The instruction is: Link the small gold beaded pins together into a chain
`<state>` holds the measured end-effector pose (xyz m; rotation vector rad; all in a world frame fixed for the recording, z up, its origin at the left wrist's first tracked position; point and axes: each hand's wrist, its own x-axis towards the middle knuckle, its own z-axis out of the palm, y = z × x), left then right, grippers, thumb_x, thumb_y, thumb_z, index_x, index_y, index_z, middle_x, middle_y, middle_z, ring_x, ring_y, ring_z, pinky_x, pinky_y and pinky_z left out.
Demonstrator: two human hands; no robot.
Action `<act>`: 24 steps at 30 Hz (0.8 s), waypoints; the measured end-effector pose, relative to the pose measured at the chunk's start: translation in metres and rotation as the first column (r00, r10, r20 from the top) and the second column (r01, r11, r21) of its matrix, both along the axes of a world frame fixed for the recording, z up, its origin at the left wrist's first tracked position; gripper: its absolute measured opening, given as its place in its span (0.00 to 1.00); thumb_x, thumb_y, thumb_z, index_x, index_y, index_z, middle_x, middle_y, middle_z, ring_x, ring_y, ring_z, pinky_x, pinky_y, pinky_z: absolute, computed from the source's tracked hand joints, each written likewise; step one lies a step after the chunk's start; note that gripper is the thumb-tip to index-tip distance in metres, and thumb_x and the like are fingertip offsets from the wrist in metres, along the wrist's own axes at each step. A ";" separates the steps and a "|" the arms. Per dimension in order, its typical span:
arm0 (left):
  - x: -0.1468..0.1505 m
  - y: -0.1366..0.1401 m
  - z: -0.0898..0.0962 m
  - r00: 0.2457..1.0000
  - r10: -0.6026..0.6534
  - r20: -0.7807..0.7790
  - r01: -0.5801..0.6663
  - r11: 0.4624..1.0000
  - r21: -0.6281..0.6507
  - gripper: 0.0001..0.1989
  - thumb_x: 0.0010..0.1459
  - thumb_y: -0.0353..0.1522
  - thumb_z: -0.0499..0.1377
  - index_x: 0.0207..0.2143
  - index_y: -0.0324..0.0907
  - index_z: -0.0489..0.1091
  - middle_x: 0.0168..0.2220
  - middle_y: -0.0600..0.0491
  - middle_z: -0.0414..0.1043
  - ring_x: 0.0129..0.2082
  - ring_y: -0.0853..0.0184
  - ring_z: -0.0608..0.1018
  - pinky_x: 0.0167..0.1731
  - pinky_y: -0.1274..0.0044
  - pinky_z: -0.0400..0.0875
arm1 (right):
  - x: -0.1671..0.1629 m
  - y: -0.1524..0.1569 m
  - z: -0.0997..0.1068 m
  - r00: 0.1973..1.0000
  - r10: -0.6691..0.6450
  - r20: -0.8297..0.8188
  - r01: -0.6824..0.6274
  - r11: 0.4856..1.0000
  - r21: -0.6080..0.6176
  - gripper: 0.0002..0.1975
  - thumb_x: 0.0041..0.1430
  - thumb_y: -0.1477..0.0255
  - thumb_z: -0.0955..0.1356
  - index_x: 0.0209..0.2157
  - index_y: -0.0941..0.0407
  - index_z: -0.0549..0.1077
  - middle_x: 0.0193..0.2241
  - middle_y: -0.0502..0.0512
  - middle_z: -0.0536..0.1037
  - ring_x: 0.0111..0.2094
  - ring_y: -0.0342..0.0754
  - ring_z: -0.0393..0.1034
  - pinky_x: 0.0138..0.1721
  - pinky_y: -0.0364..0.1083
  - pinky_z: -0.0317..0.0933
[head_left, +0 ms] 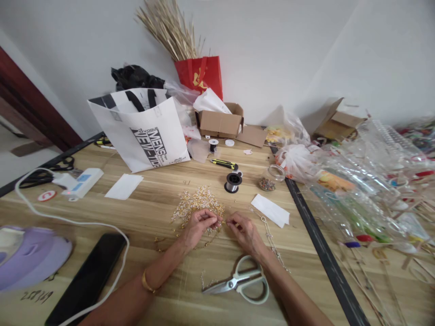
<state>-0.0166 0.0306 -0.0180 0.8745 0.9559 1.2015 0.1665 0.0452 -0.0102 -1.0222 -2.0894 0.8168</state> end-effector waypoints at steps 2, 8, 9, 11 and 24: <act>0.000 0.000 -0.001 1.000 -0.004 -0.003 0.004 1.000 0.003 0.09 0.43 0.32 0.65 0.24 0.37 0.69 0.27 0.51 0.77 0.24 0.69 0.76 0.26 0.78 0.68 | 0.000 -0.001 0.001 1.000 0.016 0.024 -0.016 1.000 0.008 0.08 0.59 0.75 0.61 0.31 0.56 0.71 0.27 0.53 0.71 0.28 0.45 0.66 0.28 0.42 0.59; 0.000 -0.001 0.002 0.995 -0.011 -0.095 0.013 1.000 0.026 0.08 0.47 0.33 0.64 0.26 0.37 0.70 0.25 0.53 0.75 0.25 0.69 0.75 0.28 0.78 0.69 | -0.002 -0.003 0.003 0.998 0.043 0.035 -0.043 0.999 0.005 0.08 0.59 0.75 0.61 0.32 0.56 0.71 0.29 0.54 0.71 0.29 0.46 0.67 0.30 0.43 0.60; 0.000 -0.002 0.004 0.992 -0.014 -0.122 0.017 0.999 0.028 0.08 0.47 0.34 0.63 0.26 0.37 0.70 0.25 0.53 0.75 0.25 0.69 0.75 0.28 0.78 0.69 | -0.003 -0.004 0.004 0.999 0.043 0.031 -0.043 0.999 0.002 0.07 0.59 0.75 0.62 0.32 0.56 0.71 0.29 0.54 0.71 0.29 0.46 0.67 0.29 0.43 0.60; 0.001 -0.003 0.008 0.986 -0.020 -0.163 0.025 0.999 0.031 0.09 0.47 0.34 0.63 0.26 0.37 0.70 0.23 0.53 0.74 0.24 0.69 0.74 0.28 0.78 0.68 | -0.003 -0.005 0.005 0.998 0.051 0.024 -0.051 0.999 -0.006 0.07 0.58 0.76 0.62 0.32 0.56 0.71 0.29 0.54 0.71 0.29 0.45 0.67 0.29 0.42 0.61; 0.004 -0.003 0.002 0.928 -0.055 -0.368 0.091 0.992 0.082 0.07 0.48 0.33 0.59 0.24 0.36 0.71 0.20 0.55 0.69 0.21 0.72 0.69 0.24 0.81 0.64 | -0.007 -0.006 0.012 0.993 0.088 -0.073 -0.083 0.994 0.073 0.09 0.60 0.77 0.61 0.37 0.56 0.72 0.30 0.55 0.73 0.31 0.46 0.68 0.33 0.44 0.63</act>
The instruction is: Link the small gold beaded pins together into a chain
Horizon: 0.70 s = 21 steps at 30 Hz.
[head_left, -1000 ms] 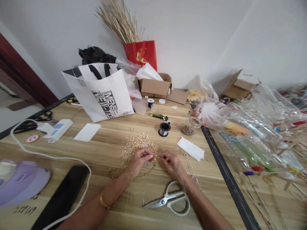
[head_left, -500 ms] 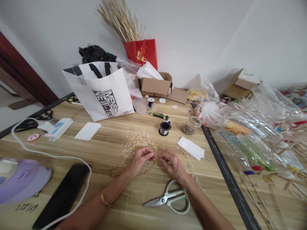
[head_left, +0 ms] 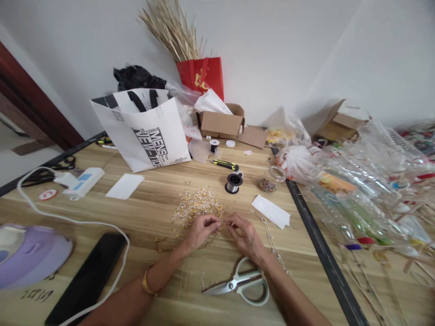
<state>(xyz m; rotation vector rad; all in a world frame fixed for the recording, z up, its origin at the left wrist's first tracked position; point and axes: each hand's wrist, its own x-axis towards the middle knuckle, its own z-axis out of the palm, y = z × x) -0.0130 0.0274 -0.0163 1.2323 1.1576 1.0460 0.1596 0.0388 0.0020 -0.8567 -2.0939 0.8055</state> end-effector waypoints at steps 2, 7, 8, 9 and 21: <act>0.000 -0.001 -0.001 0.998 -0.013 -0.065 0.015 1.000 0.020 0.07 0.49 0.32 0.58 0.24 0.35 0.71 0.20 0.55 0.69 0.21 0.72 0.69 0.24 0.81 0.63 | -0.001 -0.001 0.000 1.000 0.013 -0.024 -0.013 1.000 0.005 0.08 0.60 0.77 0.62 0.37 0.56 0.71 0.31 0.55 0.73 0.31 0.46 0.68 0.33 0.44 0.64; 0.001 -0.004 0.000 0.974 -0.022 -0.227 0.055 0.989 0.139 0.06 0.50 0.30 0.58 0.26 0.36 0.74 0.24 0.53 0.73 0.26 0.69 0.72 0.27 0.79 0.65 | -0.002 -0.001 -0.004 0.998 0.036 -0.051 -0.034 0.999 0.031 0.08 0.60 0.78 0.62 0.38 0.55 0.71 0.31 0.55 0.73 0.32 0.46 0.69 0.34 0.44 0.64; 0.002 -0.005 0.000 0.968 -0.025 -0.250 0.065 0.986 0.152 0.06 0.50 0.29 0.57 0.27 0.36 0.74 0.25 0.52 0.74 0.26 0.68 0.73 0.28 0.79 0.65 | -0.002 -0.001 -0.005 0.998 0.038 -0.052 -0.036 0.999 0.035 0.08 0.60 0.78 0.62 0.38 0.55 0.71 0.32 0.55 0.73 0.33 0.46 0.69 0.34 0.44 0.64; 0.002 -0.005 0.001 0.962 -0.032 -0.270 0.078 0.984 0.161 0.06 0.51 0.29 0.57 0.27 0.37 0.75 0.26 0.51 0.75 0.27 0.68 0.73 0.29 0.79 0.65 | -0.002 -0.001 -0.006 0.998 0.039 -0.050 -0.038 0.999 0.037 0.08 0.60 0.78 0.62 0.38 0.55 0.71 0.32 0.55 0.73 0.33 0.46 0.69 0.35 0.44 0.65; 0.004 -0.005 -0.004 0.931 -0.041 -0.364 0.121 0.972 0.200 0.07 0.52 0.28 0.56 0.27 0.37 0.75 0.26 0.52 0.75 0.26 0.68 0.73 0.29 0.79 0.64 | -0.005 -0.006 0.002 1.000 0.015 -0.013 -0.015 1.000 0.024 0.08 0.60 0.78 0.62 0.37 0.56 0.70 0.32 0.55 0.73 0.33 0.45 0.69 0.34 0.43 0.64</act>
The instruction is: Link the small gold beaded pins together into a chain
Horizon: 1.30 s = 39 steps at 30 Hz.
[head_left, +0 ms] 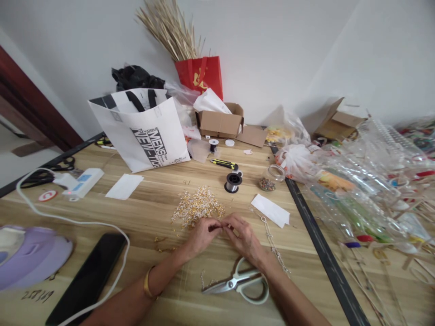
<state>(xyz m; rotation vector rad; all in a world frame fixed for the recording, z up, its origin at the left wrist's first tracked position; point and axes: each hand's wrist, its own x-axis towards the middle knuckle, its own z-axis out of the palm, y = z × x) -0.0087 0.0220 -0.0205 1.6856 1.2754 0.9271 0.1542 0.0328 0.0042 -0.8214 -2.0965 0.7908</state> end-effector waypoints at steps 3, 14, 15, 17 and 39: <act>0.001 -0.001 0.000 1.000 0.013 -0.027 -0.013 1.000 0.025 0.07 0.51 0.27 0.57 0.27 0.37 0.75 0.26 0.52 0.75 0.26 0.68 0.73 0.29 0.79 0.63 | -0.001 -0.002 0.000 1.000 0.005 0.011 -0.005 1.000 -0.003 0.08 0.60 0.78 0.62 0.38 0.55 0.70 0.33 0.55 0.72 0.35 0.46 0.69 0.36 0.44 0.65; -0.002 0.003 0.010 0.947 0.083 0.310 0.001 0.965 -0.262 0.10 0.50 0.35 0.59 0.23 0.36 0.70 0.18 0.57 0.65 0.19 0.73 0.66 0.22 0.81 0.60 | 0.003 0.002 -0.009 0.976 -0.191 -0.100 0.197 0.979 0.051 0.05 0.58 0.77 0.61 0.35 0.56 0.66 0.34 0.56 0.68 0.28 0.43 0.65 0.22 0.40 0.62; -0.002 0.003 0.010 0.938 0.089 0.334 0.009 0.960 -0.281 0.11 0.50 0.36 0.60 0.23 0.36 0.70 0.18 0.57 0.65 0.19 0.73 0.67 0.22 0.81 0.61 | 0.003 0.003 -0.010 0.980 -0.177 -0.090 0.183 0.982 0.056 0.05 0.58 0.77 0.61 0.36 0.56 0.67 0.35 0.56 0.69 0.28 0.43 0.65 0.23 0.40 0.62; -0.003 0.004 0.009 0.925 0.094 0.368 0.022 0.954 -0.299 0.12 0.49 0.38 0.61 0.22 0.36 0.69 0.18 0.57 0.65 0.19 0.73 0.67 0.22 0.81 0.61 | 0.003 0.003 -0.012 0.988 -0.142 -0.063 0.146 0.987 0.069 0.09 0.59 0.78 0.61 0.40 0.56 0.68 0.38 0.58 0.70 0.29 0.43 0.66 0.27 0.42 0.65; -0.004 0.005 0.014 0.962 0.045 0.270 0.001 0.986 -0.169 0.10 0.51 0.35 0.59 0.23 0.36 0.71 0.21 0.55 0.69 0.24 0.71 0.69 0.27 0.80 0.62 | 0.004 0.004 -0.015 0.995 -0.097 -0.035 0.096 0.995 -0.029 0.06 0.60 0.73 0.63 0.33 0.56 0.72 0.28 0.54 0.74 0.28 0.45 0.69 0.29 0.41 0.62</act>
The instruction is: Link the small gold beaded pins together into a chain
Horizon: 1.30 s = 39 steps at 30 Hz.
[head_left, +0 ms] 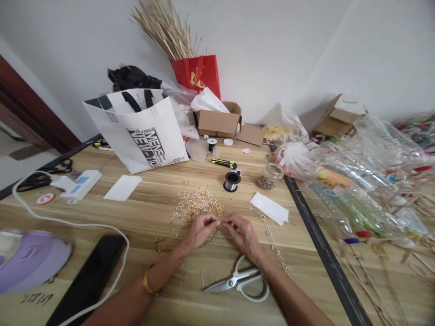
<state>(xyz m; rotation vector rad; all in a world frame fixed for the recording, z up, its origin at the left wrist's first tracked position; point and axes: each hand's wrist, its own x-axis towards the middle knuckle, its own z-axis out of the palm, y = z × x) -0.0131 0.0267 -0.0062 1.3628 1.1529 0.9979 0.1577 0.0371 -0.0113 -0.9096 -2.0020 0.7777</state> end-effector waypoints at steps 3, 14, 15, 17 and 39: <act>0.000 0.000 -0.002 0.999 -0.012 0.032 0.013 1.000 -0.027 0.11 0.51 0.36 0.59 0.24 0.36 0.70 0.21 0.55 0.69 0.24 0.71 0.70 0.27 0.80 0.64 | 0.000 0.000 0.000 1.000 -0.010 -0.005 0.010 0.999 -0.033 0.06 0.59 0.73 0.64 0.32 0.57 0.72 0.27 0.53 0.74 0.28 0.44 0.68 0.27 0.41 0.61; 0.000 0.001 -0.005 0.997 -0.010 0.070 0.014 0.998 -0.068 0.12 0.50 0.37 0.60 0.25 0.36 0.70 0.22 0.54 0.71 0.23 0.71 0.72 0.26 0.79 0.67 | -0.002 -0.002 0.002 0.999 -0.018 -0.032 0.013 0.990 -0.144 0.07 0.59 0.72 0.63 0.32 0.57 0.72 0.27 0.54 0.75 0.28 0.44 0.68 0.26 0.40 0.61; 0.000 0.002 -0.005 0.998 -0.011 0.058 0.014 0.998 -0.058 0.11 0.50 0.37 0.60 0.25 0.36 0.70 0.21 0.54 0.71 0.23 0.71 0.71 0.26 0.79 0.66 | -0.002 -0.002 0.003 0.999 -0.018 -0.037 0.012 0.988 -0.152 0.07 0.59 0.72 0.63 0.32 0.57 0.72 0.28 0.54 0.75 0.28 0.44 0.68 0.26 0.40 0.61; -0.001 0.002 -0.003 0.999 -0.012 0.032 0.013 0.999 -0.030 0.11 0.51 0.36 0.60 0.25 0.36 0.70 0.21 0.54 0.71 0.23 0.71 0.71 0.26 0.80 0.65 | -0.003 -0.002 0.003 0.999 -0.017 -0.050 0.009 0.986 -0.167 0.07 0.59 0.72 0.63 0.32 0.57 0.71 0.28 0.53 0.75 0.29 0.44 0.68 0.27 0.40 0.61; 0.000 0.004 -0.006 0.996 -0.010 0.094 0.015 0.998 -0.057 0.14 0.51 0.40 0.59 0.24 0.37 0.69 0.21 0.54 0.70 0.22 0.71 0.71 0.25 0.80 0.66 | -0.006 -0.004 0.004 0.998 0.010 -0.061 -0.025 0.968 -0.251 0.06 0.59 0.73 0.62 0.29 0.58 0.68 0.23 0.50 0.72 0.23 0.41 0.63 0.25 0.39 0.57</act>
